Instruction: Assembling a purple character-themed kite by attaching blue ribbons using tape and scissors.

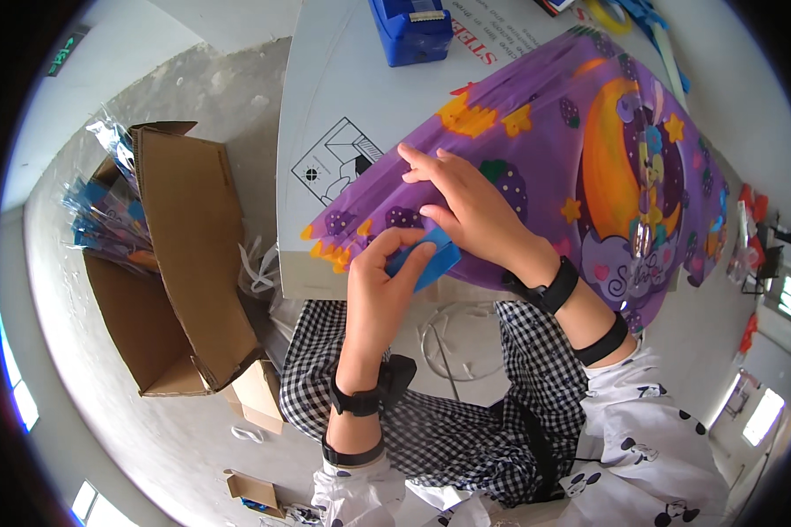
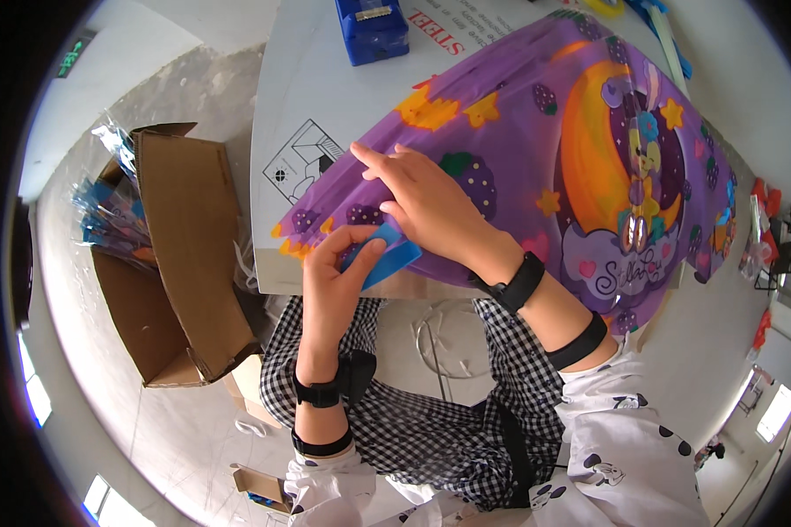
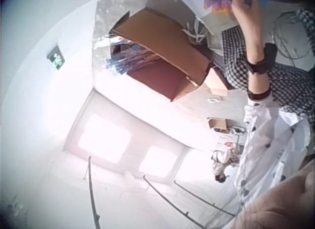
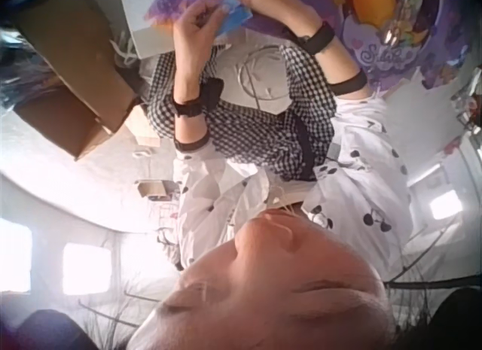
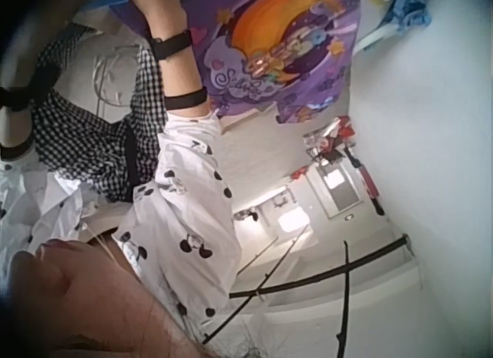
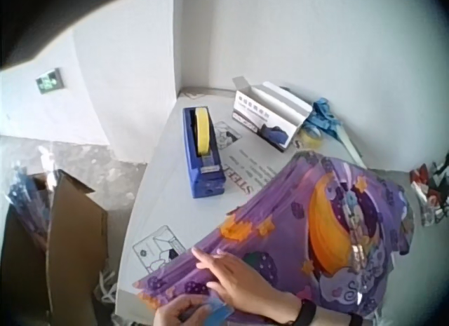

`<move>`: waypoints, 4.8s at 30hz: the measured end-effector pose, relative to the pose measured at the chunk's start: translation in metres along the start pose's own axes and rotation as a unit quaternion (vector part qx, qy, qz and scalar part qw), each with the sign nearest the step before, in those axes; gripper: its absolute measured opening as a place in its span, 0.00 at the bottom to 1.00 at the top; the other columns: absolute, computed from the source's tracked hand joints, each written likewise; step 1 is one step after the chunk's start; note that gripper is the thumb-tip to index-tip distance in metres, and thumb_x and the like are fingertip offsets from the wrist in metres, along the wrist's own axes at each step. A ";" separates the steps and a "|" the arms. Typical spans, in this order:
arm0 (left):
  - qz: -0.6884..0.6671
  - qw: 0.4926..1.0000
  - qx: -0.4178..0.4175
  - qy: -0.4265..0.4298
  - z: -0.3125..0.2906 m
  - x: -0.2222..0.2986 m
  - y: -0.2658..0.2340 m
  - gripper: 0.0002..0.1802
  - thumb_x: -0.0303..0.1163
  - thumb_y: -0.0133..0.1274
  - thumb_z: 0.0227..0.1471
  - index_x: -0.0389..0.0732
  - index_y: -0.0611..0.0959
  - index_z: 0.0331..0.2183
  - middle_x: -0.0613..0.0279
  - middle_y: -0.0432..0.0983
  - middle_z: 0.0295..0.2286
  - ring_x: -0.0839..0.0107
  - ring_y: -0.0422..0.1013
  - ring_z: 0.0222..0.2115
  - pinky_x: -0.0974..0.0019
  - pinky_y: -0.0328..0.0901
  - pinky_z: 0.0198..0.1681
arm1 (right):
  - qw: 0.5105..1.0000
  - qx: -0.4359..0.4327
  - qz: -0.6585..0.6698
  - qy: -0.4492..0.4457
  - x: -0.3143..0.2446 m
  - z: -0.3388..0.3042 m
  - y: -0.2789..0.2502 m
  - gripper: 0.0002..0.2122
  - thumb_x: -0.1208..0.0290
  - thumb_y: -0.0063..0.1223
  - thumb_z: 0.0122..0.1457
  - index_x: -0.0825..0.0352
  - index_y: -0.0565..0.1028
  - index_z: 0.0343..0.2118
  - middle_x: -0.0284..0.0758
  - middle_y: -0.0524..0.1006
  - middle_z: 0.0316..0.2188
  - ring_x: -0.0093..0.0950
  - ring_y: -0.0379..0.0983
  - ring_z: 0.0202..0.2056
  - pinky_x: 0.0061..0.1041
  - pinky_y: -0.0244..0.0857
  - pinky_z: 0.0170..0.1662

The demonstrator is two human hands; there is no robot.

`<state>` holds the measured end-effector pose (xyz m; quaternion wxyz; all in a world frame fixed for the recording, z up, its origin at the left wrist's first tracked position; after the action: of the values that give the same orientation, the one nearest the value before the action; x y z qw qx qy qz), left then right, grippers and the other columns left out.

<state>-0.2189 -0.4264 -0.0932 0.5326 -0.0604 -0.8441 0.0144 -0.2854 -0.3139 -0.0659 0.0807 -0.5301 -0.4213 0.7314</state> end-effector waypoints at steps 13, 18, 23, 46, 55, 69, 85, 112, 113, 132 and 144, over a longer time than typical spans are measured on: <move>-0.217 0.962 0.166 -0.024 -0.007 -0.024 -0.034 0.09 0.32 0.53 0.58 0.35 0.80 0.33 0.69 0.77 0.28 0.85 0.67 0.25 0.81 0.59 0.24 | 0.996 0.051 0.060 -0.028 0.003 -0.008 -0.004 0.36 0.83 0.56 0.49 0.66 0.55 0.62 0.36 0.75 0.45 0.37 0.67 0.50 0.39 0.56 0.61; -0.047 0.992 0.112 -0.032 -0.002 -0.021 -0.028 0.09 0.30 0.55 0.55 0.32 0.80 0.32 0.66 0.78 0.26 0.82 0.69 0.27 0.76 0.64 0.32 | 0.997 0.037 0.071 -0.015 0.007 -0.008 -0.001 0.35 0.83 0.55 0.51 0.64 0.55 0.63 0.36 0.74 0.48 0.35 0.67 0.53 0.36 0.54 0.62; 0.003 0.995 0.038 -0.096 -0.011 -0.023 -0.027 0.10 0.30 0.55 0.55 0.31 0.81 0.31 0.65 0.77 0.21 0.83 0.69 0.24 0.77 0.62 0.29 | 0.997 0.039 0.071 -0.003 0.012 -0.010 -0.003 0.34 0.83 0.55 0.51 0.64 0.56 0.62 0.36 0.74 0.48 0.35 0.67 0.53 0.36 0.54 0.62; 0.116 0.973 0.192 -0.049 -0.001 -0.018 -0.025 0.15 0.34 0.57 0.53 0.31 0.78 0.24 0.65 0.68 0.14 0.81 0.60 0.16 0.71 0.56 0.19 | 0.982 0.114 0.141 0.057 0.004 -0.013 0.010 0.34 0.83 0.60 0.49 0.63 0.61 0.60 0.33 0.71 0.37 0.25 0.68 0.34 0.23 0.65 0.40; 0.124 0.973 0.187 -0.049 0.000 -0.013 -0.023 0.15 0.34 0.57 0.52 0.32 0.78 0.22 0.61 0.71 0.13 0.79 0.63 0.15 0.70 0.59 0.19 | 0.987 0.113 0.103 0.049 0.002 -0.011 0.012 0.35 0.81 0.63 0.47 0.64 0.61 0.60 0.34 0.71 0.36 0.27 0.66 0.33 0.25 0.66 0.41; 0.120 0.975 0.176 -0.070 0.002 -0.022 -0.024 0.15 0.36 0.56 0.51 0.33 0.78 0.21 0.61 0.72 0.12 0.77 0.65 0.13 0.69 0.60 0.18 | 0.992 0.081 0.090 0.041 0.001 -0.007 0.012 0.37 0.80 0.63 0.46 0.65 0.59 0.61 0.34 0.71 0.35 0.27 0.66 0.32 0.26 0.66 0.41; 0.099 0.976 0.169 -0.092 0.003 -0.016 -0.022 0.15 0.33 0.55 0.54 0.31 0.78 0.22 0.60 0.76 0.15 0.80 0.71 0.15 0.75 0.58 0.17 | 0.977 0.083 0.185 0.069 0.011 -0.008 0.010 0.31 0.83 0.55 0.54 0.65 0.58 0.61 0.32 0.73 0.35 0.21 0.69 0.32 0.19 0.66 0.38; 0.105 0.978 0.155 -0.091 0.006 -0.015 -0.021 0.16 0.32 0.56 0.54 0.32 0.76 0.21 0.62 0.74 0.14 0.79 0.72 0.15 0.74 0.58 0.17 | 0.988 0.071 0.128 0.043 -0.007 -0.014 -0.021 0.03 0.82 0.50 0.57 0.69 0.69 0.32 0.37 0.72 0.28 0.32 0.72 0.30 0.26 0.66 0.33; 0.105 0.978 0.154 -0.091 0.006 -0.015 -0.020 0.16 0.32 0.56 0.54 0.32 0.76 0.21 0.62 0.74 0.14 0.79 0.72 0.15 0.74 0.58 0.17 | 0.988 0.067 0.133 0.049 -0.006 -0.015 -0.020 0.03 0.82 0.49 0.57 0.69 0.69 0.33 0.38 0.72 0.28 0.33 0.72 0.30 0.27 0.66 0.33; 0.160 0.969 0.168 -0.080 0.002 -0.015 -0.019 0.17 0.35 0.56 0.55 0.32 0.76 0.21 0.62 0.73 0.13 0.77 0.73 0.15 0.73 0.59 0.17 | 0.954 0.071 0.254 0.145 0.014 -0.022 -0.010 0.13 0.78 0.52 0.60 0.67 0.66 0.46 0.31 0.73 0.29 0.18 0.70 0.33 0.19 0.65 0.41; 0.174 0.966 0.167 -0.091 0.001 -0.015 -0.019 0.16 0.39 0.54 0.54 0.37 0.79 0.23 0.63 0.75 0.12 0.72 0.70 0.12 0.68 0.63 0.20 | 0.974 -0.021 0.203 0.099 0.007 -0.007 0.001 0.09 0.79 0.52 0.58 0.67 0.62 0.37 0.38 0.73 0.27 0.31 0.74 0.30 0.28 0.67 0.34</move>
<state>-0.2154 -0.4469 -0.1054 0.4450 -0.1155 -0.8513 0.2530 -0.2817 -0.3071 -0.0723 -0.0393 -0.6759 -0.3099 0.6675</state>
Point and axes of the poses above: each hand's wrist, its own z-axis towards the middle knuckle, its own y-axis out of the palm, x = y × z, the point moved 9 cm from there along z, towards the middle knuckle
